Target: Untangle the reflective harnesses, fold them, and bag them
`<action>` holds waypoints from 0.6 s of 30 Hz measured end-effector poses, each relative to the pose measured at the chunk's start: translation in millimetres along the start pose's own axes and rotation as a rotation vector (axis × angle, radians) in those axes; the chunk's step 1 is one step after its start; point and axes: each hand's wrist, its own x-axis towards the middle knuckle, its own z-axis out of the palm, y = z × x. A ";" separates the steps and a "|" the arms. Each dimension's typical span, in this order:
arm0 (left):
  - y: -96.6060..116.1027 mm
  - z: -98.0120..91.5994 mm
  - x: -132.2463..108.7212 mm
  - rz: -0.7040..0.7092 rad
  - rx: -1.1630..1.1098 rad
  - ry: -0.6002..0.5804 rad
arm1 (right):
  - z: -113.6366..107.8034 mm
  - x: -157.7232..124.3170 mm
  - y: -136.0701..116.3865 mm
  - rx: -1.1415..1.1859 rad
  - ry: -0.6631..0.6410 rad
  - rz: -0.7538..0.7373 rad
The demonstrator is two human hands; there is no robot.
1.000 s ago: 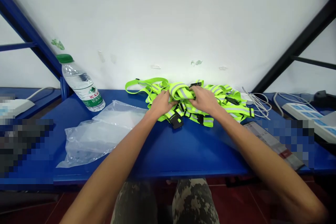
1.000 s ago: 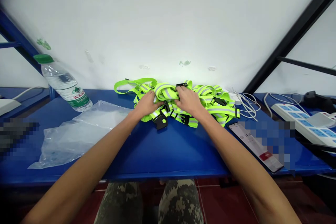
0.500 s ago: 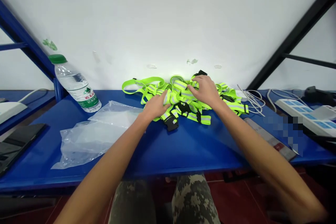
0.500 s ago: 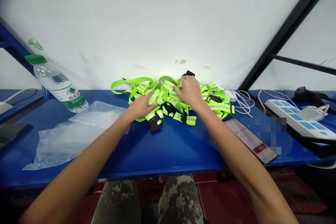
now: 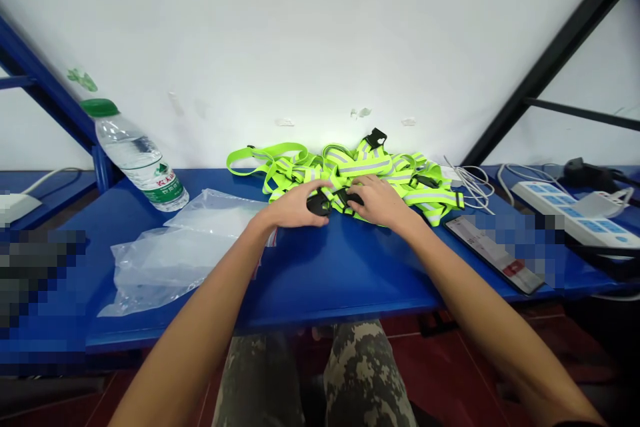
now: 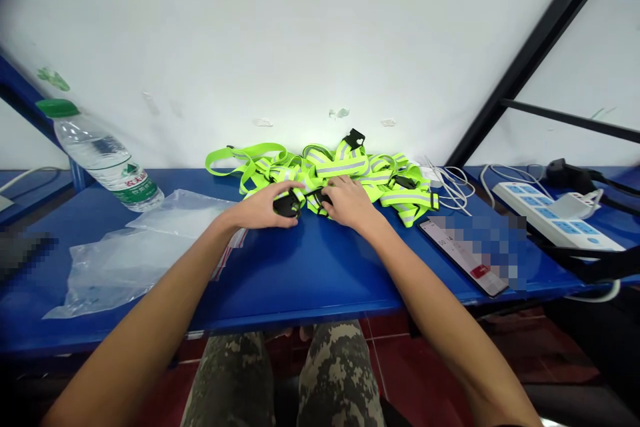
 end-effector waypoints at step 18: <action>33.8 -4.7 -3.5 0.046 -0.526 1.098 | -19.7 28.1 -15.5 0.990 0.494 0.049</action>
